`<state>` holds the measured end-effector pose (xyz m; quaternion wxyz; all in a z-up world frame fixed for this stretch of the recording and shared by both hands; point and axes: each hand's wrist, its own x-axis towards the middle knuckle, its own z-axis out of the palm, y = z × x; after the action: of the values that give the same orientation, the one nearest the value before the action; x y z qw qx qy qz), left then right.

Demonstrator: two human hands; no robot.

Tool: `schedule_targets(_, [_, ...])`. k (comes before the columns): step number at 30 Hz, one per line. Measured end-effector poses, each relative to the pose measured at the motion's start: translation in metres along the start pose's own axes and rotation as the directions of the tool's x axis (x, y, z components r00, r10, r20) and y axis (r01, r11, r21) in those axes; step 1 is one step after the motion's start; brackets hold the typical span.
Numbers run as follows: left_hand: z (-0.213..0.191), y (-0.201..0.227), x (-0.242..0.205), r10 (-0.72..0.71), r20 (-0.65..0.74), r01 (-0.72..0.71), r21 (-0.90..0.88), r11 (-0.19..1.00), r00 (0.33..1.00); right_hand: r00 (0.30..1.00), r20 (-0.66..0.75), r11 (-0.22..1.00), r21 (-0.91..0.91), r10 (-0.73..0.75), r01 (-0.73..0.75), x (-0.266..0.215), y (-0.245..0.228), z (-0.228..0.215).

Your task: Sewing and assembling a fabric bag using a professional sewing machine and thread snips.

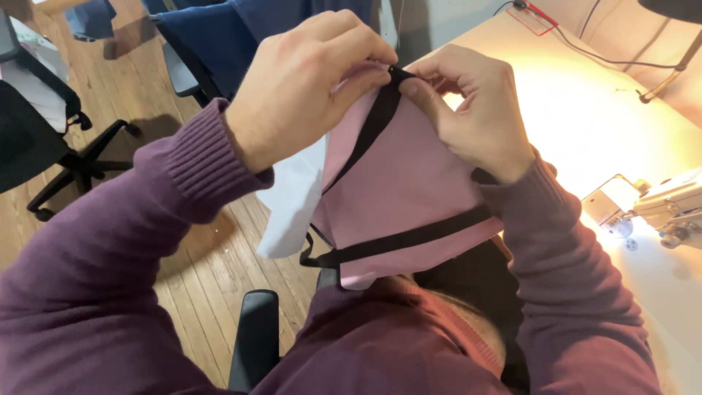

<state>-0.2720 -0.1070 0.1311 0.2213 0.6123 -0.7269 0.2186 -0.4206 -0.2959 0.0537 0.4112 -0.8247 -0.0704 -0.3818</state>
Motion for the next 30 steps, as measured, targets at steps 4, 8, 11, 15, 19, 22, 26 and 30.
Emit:
schedule_targets(4, [0.0,-0.005,-0.001,0.132,0.033,-0.135,0.078,0.988,0.991,1.0,0.014,1.0,-0.017,0.006,-0.006,-0.004,-0.002,0.0])
schedule_targets(8, [0.002,-0.011,-0.005,0.222,0.071,-0.231,0.179,0.956,0.972,1.0,0.002,0.998,-0.062,0.01,-0.009,-0.007,-0.004,0.006])
schedule_targets(11, [0.008,-0.009,-0.006,0.244,0.14,-0.279,0.377,0.883,0.96,1.0,-0.02,0.998,-0.066,0.02,-0.021,-0.009,0.0,0.013])
schedule_targets(15, [0.005,0.002,0.005,0.243,0.289,-0.367,0.541,0.756,0.926,0.999,-0.033,0.994,-0.1,0.041,-0.044,-0.01,-0.006,0.019])
schedule_targets(19, [0.009,-0.003,0.01,0.325,0.415,-0.521,0.57,0.635,0.85,0.996,0.017,0.988,-0.135,0.084,-0.081,-0.009,-0.003,0.021])
schedule_targets(22, [0.016,-0.009,0.01,0.311,0.462,-0.552,0.616,0.562,0.831,0.991,0.066,0.985,-0.136,0.117,-0.108,-0.004,-0.002,0.027])
schedule_targets(26, [0.025,-0.02,0.009,0.338,0.547,-0.638,0.587,0.498,0.766,0.961,0.114,0.954,-0.196,0.252,-0.227,-0.002,-0.003,0.03])
schedule_targets(30, [0.031,-0.03,0.017,0.359,0.505,-0.609,0.525,0.594,0.785,0.939,0.148,0.937,-0.213,0.311,-0.277,0.007,-0.002,0.029])
